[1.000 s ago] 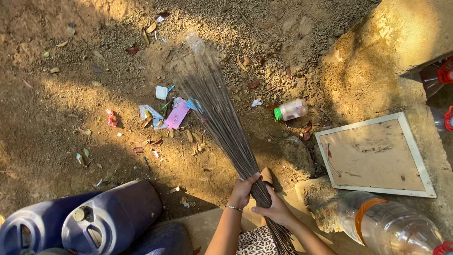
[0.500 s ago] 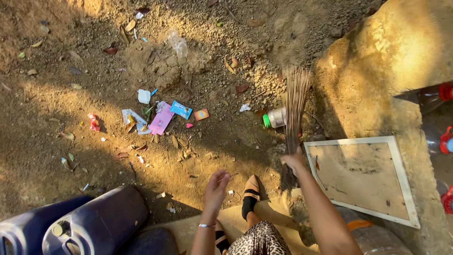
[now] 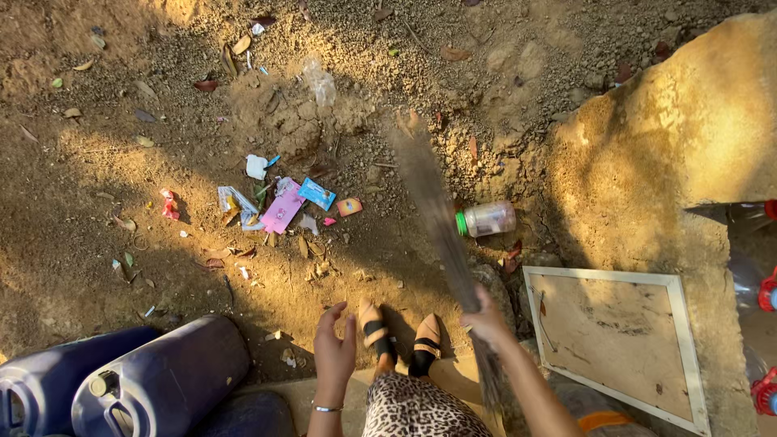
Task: The person sweeps trash, leaves, and debris from a tiled patio and an adjacent dirt area using a broom.
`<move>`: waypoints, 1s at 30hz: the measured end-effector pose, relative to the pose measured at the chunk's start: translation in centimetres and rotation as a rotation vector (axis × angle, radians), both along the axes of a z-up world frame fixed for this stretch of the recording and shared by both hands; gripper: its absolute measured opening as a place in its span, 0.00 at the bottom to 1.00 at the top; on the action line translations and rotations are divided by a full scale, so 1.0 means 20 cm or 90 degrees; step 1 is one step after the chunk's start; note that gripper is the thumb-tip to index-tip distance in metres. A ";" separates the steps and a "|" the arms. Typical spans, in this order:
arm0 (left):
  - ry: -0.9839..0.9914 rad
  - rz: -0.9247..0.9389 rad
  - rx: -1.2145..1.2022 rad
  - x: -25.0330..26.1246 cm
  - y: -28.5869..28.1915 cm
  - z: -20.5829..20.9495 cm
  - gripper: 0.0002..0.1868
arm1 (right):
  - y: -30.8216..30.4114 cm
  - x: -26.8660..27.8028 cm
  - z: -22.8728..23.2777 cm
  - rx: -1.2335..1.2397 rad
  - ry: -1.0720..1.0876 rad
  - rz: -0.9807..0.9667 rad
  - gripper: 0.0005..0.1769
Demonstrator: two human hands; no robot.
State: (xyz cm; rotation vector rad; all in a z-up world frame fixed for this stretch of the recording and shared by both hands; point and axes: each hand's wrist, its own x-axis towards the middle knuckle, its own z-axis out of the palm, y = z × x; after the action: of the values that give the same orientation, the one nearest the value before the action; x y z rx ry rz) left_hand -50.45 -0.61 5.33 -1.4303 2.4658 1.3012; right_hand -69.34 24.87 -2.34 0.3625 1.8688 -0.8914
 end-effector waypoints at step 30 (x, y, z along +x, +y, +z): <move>0.183 -0.091 -0.041 -1.49 -1.21 -0.09 0.15 | -0.95 -1.70 -0.38 0.016 0.030 -0.088 0.56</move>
State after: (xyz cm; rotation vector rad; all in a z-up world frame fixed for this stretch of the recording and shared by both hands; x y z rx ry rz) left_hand -80.21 -24.82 3.44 -1.1209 2.7512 1.5034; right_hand -103.26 5.81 -10.00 0.4949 1.9170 -0.9775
